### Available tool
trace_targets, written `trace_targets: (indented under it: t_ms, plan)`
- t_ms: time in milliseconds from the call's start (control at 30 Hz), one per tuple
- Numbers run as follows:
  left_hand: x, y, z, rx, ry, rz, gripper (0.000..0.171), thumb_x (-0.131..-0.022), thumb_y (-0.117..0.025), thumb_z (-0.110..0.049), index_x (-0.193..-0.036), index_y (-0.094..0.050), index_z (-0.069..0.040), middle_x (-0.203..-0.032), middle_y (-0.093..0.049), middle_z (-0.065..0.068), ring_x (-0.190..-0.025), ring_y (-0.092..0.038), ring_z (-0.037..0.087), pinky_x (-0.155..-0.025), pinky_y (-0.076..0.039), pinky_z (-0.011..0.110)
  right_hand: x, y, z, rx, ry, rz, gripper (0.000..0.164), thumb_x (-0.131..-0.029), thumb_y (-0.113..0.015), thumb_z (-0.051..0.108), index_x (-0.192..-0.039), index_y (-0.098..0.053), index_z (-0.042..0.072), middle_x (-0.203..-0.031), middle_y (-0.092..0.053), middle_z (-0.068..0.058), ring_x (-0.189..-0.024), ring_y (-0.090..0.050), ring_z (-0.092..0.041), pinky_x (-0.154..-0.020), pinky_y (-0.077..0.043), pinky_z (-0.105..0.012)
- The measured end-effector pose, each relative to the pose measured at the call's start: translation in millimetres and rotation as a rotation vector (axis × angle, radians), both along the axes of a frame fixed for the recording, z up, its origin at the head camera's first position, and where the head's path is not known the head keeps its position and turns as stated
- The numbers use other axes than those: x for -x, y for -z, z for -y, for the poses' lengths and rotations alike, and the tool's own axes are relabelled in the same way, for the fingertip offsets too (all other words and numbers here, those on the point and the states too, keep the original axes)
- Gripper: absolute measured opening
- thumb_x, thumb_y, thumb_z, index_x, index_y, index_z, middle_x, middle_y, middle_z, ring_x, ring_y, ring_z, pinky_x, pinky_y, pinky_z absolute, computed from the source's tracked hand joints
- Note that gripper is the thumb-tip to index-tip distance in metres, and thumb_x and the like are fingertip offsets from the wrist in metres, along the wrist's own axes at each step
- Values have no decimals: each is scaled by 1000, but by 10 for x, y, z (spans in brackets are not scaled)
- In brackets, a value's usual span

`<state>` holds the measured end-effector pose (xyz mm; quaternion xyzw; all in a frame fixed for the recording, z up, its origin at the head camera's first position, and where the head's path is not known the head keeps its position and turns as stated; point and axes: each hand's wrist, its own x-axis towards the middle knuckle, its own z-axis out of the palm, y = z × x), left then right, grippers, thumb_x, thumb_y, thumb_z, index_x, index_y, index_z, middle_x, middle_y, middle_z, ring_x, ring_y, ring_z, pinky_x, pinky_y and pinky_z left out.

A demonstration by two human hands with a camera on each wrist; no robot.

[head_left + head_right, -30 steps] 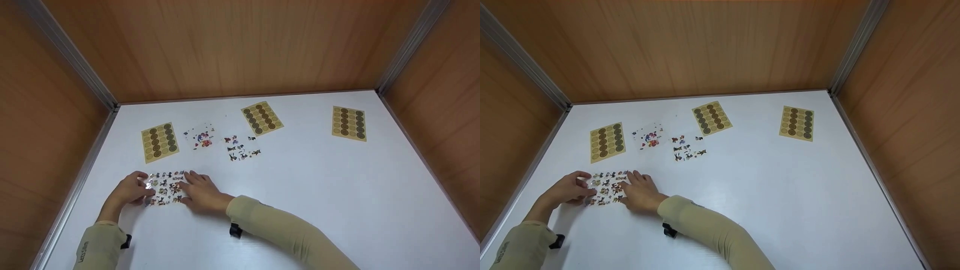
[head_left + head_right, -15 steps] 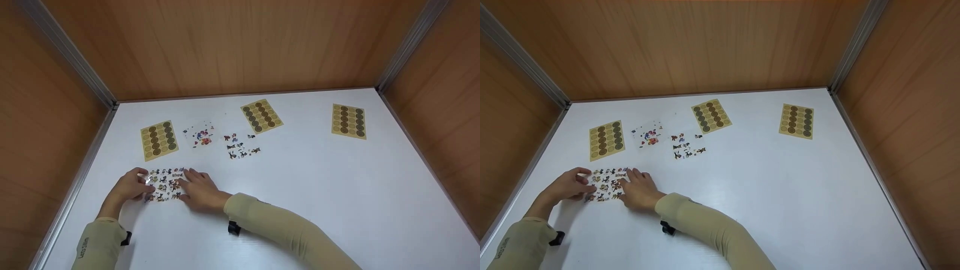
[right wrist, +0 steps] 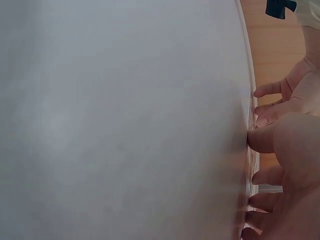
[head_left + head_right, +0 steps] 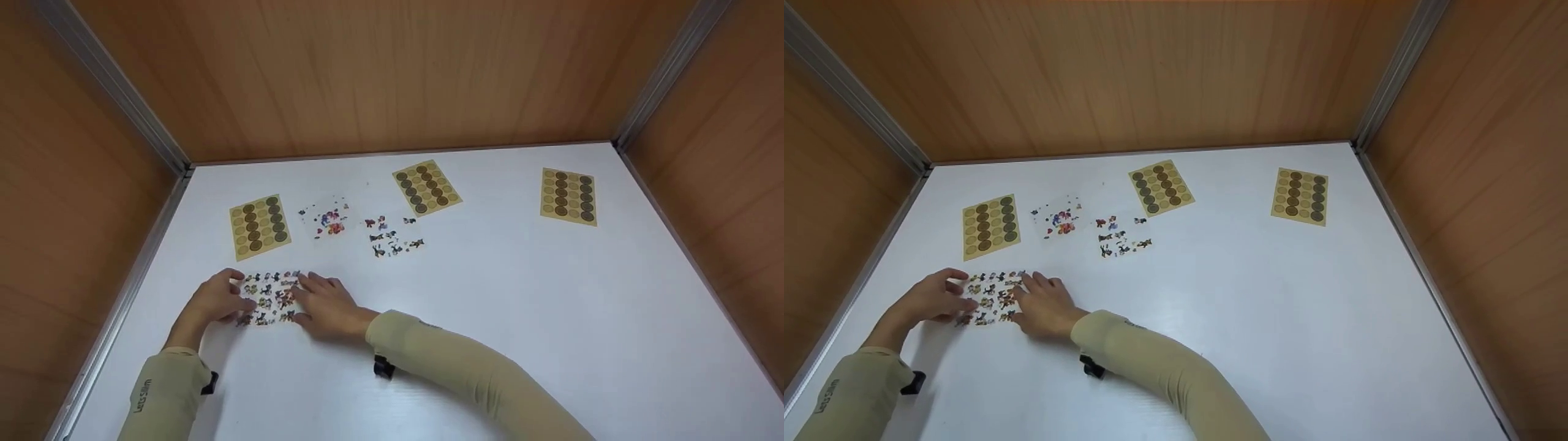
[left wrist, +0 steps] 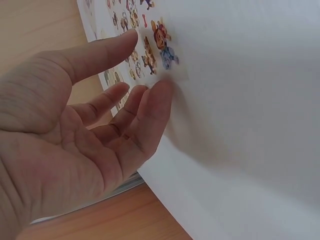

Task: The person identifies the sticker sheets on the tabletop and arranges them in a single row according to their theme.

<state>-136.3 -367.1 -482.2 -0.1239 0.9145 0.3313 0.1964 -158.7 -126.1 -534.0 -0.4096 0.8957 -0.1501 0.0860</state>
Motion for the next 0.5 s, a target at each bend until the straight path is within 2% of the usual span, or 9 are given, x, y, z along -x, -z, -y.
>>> trace_targets:
  t_ms: [133,267,367,500]
  plan:
    - [22,-33,-71,95,39,-48,71,-86,-80,-16,-140,-41,11,-126,-50,35,-95,-61,37,-80,-56,46,74,-74,-50,49,-27,52,58,-105,-53,35,-156,-40,11,-164,-30,-10,-151,-26,-28,-123,-21,-38]
    - [88,-108,-260,185,91,-133,69,-87,-79,-19,-140,-45,10,-130,-48,37,-115,-52,51,-95,-47,62,224,-199,-188,77,-54,74,57,-105,-56,30,-154,-42,5,-162,-32,-13,-150,-28,-32,-123,-16,-33]
    - [191,-147,-450,175,120,-192,67,-88,-78,-21,-141,-47,8,-135,-46,36,-120,-50,53,-100,-44,65,377,-276,-340,75,-39,68,57,-104,-59,28,-152,-43,3,-161,-33,-14,-148,-31,-33,-123,-18,-34]
    - [373,-128,-725,98,175,-268,66,-90,-78,-21,-142,-48,7,-142,-44,34,-125,-49,50,-104,-42,63,609,-348,-599,60,5,82,57,-104,-59,28,-153,-42,3,-161,-34,-15,-148,-31,-32,-123,-20,-37]
